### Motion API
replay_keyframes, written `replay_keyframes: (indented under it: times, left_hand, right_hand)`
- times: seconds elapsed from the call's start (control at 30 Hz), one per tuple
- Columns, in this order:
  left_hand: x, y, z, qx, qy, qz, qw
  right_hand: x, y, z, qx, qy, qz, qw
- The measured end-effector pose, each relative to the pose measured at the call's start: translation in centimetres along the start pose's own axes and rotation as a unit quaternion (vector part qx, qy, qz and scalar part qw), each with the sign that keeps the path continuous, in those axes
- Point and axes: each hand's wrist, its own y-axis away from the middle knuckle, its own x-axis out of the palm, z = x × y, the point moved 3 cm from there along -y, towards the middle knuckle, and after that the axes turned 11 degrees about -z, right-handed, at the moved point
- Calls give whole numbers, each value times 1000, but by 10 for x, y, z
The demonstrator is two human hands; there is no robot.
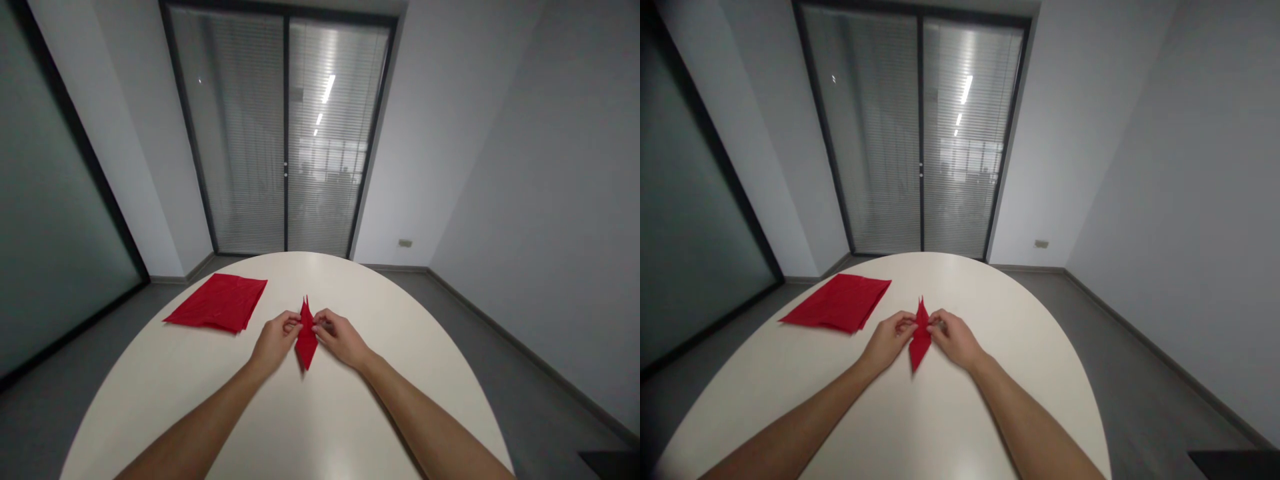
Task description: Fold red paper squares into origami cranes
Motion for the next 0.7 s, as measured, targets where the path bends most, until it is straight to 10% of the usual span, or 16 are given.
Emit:
replay_keyframes:
  times: [0.4,0.7]
  left_hand:
    - [0,-2,8,-56,65,-67,994]
    - [4,3,-5,-42,77,0,996]
  right_hand:
    - [-8,3,8,-62,-48,16,997]
    - [0,-4,1,40,-37,-73,996]
